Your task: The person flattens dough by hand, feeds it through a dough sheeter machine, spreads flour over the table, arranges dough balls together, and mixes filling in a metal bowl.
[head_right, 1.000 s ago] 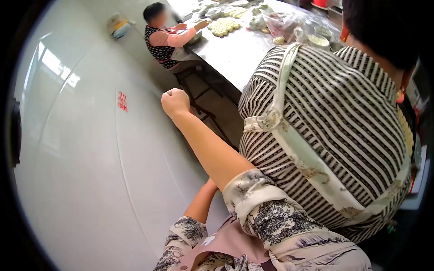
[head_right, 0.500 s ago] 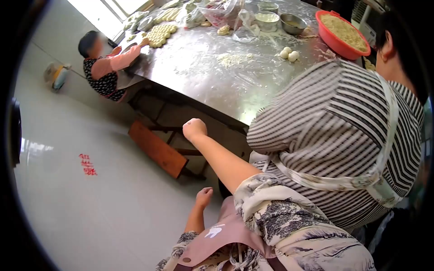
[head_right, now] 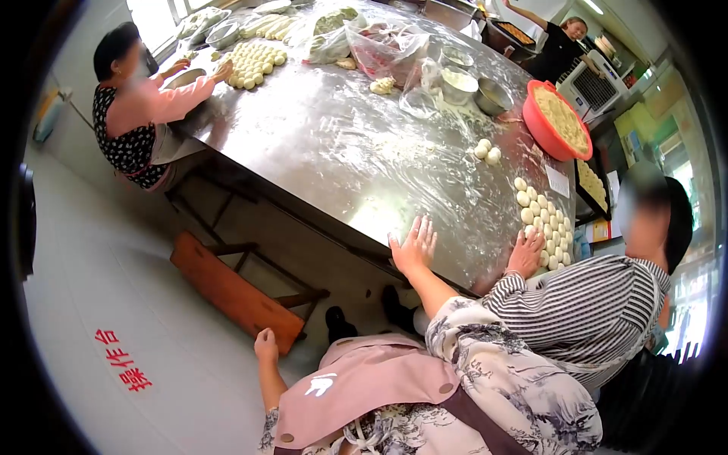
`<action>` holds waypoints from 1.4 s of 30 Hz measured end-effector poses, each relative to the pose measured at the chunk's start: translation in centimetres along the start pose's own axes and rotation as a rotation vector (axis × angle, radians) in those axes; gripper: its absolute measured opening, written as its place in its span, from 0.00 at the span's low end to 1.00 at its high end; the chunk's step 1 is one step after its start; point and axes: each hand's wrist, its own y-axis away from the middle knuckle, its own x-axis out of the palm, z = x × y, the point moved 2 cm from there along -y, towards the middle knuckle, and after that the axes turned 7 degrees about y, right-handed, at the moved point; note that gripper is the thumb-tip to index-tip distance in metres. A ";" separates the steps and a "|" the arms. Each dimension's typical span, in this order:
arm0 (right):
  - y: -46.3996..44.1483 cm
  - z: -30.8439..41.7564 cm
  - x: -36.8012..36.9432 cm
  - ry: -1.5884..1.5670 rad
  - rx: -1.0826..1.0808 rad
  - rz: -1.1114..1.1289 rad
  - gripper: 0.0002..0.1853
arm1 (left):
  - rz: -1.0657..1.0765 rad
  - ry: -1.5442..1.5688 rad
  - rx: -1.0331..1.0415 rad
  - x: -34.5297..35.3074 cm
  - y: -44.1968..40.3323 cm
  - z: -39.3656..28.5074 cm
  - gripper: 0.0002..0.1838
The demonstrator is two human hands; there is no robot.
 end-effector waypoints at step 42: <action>-20.4 12.9 2.2 -0.347 -1.008 0.088 0.42 | 0.489 -0.451 0.635 16.5 -22.9 -42.8 0.11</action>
